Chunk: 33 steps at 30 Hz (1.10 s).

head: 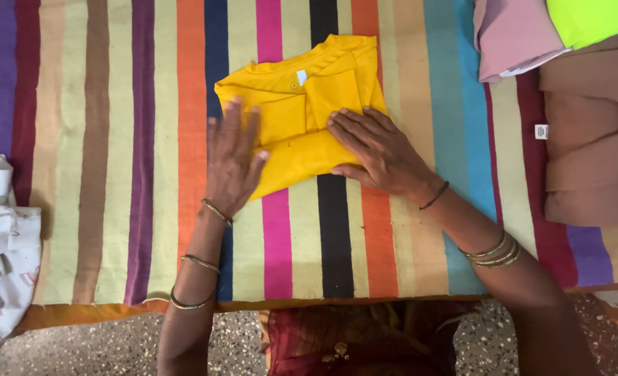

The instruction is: The person folds the sides and sleeves of a yellow t-shirt inward on a bed, then rolls the shirt tightly from the bottom to the top while smoothing the fabric by hand.

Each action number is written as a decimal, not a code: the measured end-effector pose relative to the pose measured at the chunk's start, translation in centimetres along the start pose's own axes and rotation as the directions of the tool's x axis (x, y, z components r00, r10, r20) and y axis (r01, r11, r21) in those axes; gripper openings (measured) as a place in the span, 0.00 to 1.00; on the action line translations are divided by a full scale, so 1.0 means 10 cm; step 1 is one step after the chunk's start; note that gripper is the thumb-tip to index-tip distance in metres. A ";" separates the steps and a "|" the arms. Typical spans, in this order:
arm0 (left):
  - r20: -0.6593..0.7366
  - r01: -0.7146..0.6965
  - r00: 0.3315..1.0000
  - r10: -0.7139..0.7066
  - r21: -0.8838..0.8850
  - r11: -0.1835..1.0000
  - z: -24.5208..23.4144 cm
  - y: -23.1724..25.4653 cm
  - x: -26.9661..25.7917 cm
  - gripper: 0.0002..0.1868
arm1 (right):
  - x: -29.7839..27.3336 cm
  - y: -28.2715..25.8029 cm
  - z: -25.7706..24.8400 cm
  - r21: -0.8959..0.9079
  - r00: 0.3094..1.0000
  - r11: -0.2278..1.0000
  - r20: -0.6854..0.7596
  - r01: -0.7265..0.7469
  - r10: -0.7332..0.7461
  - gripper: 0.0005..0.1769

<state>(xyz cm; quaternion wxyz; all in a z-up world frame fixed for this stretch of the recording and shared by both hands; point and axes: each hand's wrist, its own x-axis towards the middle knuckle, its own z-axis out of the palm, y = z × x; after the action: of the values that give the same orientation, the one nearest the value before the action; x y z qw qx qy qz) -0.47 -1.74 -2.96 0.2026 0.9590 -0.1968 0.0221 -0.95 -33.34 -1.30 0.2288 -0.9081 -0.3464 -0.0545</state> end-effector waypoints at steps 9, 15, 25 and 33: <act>0.015 -0.170 0.985 0.173 -0.102 0.980 -0.08 0.13 0.05 0.35 | 0.02 0.04 -0.02 0.025 1.000 1.000 0.022 0.013 -0.013 0.48; -0.016 -0.347 0.935 0.354 -0.234 0.908 -0.13 0.36 0.05 0.39 | -0.01 0.11 0.02 0.071 0.998 0.997 0.056 0.034 -0.038 0.48; 0.090 -0.293 0.944 0.318 -0.217 0.931 -0.23 0.35 0.03 0.45 | -0.01 0.17 -0.14 0.045 0.997 0.998 0.063 0.040 -0.043 0.46; -0.055 -0.300 0.954 0.295 -0.190 0.935 -0.25 0.20 0.01 0.40 | 0.00 0.17 -0.19 0.024 0.999 0.999 0.024 0.035 -0.036 0.40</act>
<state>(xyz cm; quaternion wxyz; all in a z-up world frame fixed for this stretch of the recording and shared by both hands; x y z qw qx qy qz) -1.04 -2.50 0.08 0.2930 0.8931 -0.3384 0.0452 0.28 -35.34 -0.22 0.2341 -0.8997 -0.3659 -0.0436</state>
